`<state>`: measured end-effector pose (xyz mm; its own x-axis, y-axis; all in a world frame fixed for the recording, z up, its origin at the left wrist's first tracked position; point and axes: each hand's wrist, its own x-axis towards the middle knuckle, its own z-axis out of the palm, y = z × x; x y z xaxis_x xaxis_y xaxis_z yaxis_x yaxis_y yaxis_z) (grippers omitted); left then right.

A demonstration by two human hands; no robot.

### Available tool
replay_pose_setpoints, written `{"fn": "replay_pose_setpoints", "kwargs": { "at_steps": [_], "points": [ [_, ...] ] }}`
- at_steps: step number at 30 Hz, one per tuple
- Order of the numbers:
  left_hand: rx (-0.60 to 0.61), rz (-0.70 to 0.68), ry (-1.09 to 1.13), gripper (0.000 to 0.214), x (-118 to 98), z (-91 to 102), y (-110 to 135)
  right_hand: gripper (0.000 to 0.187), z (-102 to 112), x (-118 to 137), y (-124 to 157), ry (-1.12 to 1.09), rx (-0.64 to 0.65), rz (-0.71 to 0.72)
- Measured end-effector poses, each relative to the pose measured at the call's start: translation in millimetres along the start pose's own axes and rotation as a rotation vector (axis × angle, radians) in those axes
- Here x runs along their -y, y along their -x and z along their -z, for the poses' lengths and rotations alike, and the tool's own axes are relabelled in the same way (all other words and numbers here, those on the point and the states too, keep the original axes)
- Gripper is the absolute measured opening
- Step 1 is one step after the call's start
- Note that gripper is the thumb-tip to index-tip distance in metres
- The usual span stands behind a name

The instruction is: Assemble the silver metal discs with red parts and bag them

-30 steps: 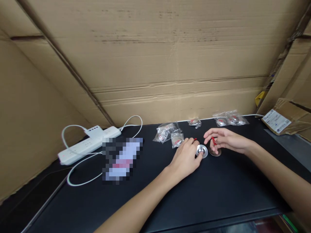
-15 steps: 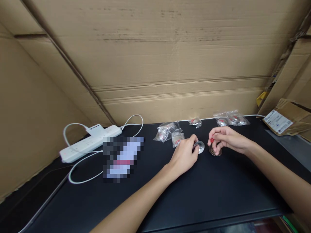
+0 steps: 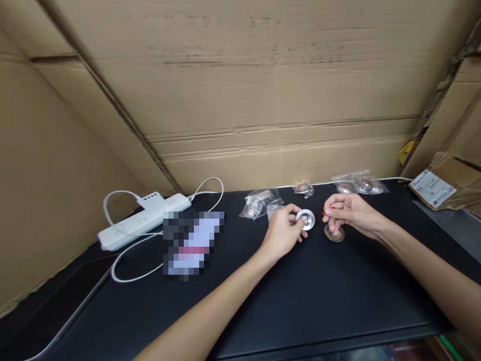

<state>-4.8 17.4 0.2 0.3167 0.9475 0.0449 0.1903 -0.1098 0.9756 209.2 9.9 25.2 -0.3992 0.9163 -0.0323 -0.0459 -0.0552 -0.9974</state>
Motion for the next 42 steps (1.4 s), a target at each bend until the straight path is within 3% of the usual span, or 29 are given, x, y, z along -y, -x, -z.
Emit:
{"fn": "replay_pose_setpoints", "kwargs": {
  "at_steps": [7, 14, 16, 31, 37, 42],
  "points": [
    [0.041, 0.07, 0.242, 0.005, -2.8, -2.4, -0.8, 0.032, -13.4, -9.9, -3.4, 0.163, -0.087, 0.11],
    [0.05, 0.155, 0.329, 0.006, -8.5, -4.6, 2.5, 0.02, -24.7, -18.1, -1.3, 0.814, -0.222, 0.416],
    [0.06, 0.159, 0.357, 0.007, -10.2, -6.0, 4.3, 0.022, -27.2, -19.7, -0.8, 0.911, -0.248, 0.47],
    [0.098, 0.098, 0.501, 0.019, -11.9, -8.2, 7.3, 0.017, -25.6, -32.5, -5.4, 0.964, -0.292, 0.679],
    [0.06, 0.104, 0.511, 0.054, -15.0, -7.1, 8.0, 0.015, -23.1, -33.0, -5.8, 0.978, -0.254, 0.744],
    [0.066, 0.092, 0.495, 0.052, -11.7, -6.4, 7.5, 0.017, -20.1, -33.7, -7.4, 1.034, -0.252, 0.729]
  ]
}}
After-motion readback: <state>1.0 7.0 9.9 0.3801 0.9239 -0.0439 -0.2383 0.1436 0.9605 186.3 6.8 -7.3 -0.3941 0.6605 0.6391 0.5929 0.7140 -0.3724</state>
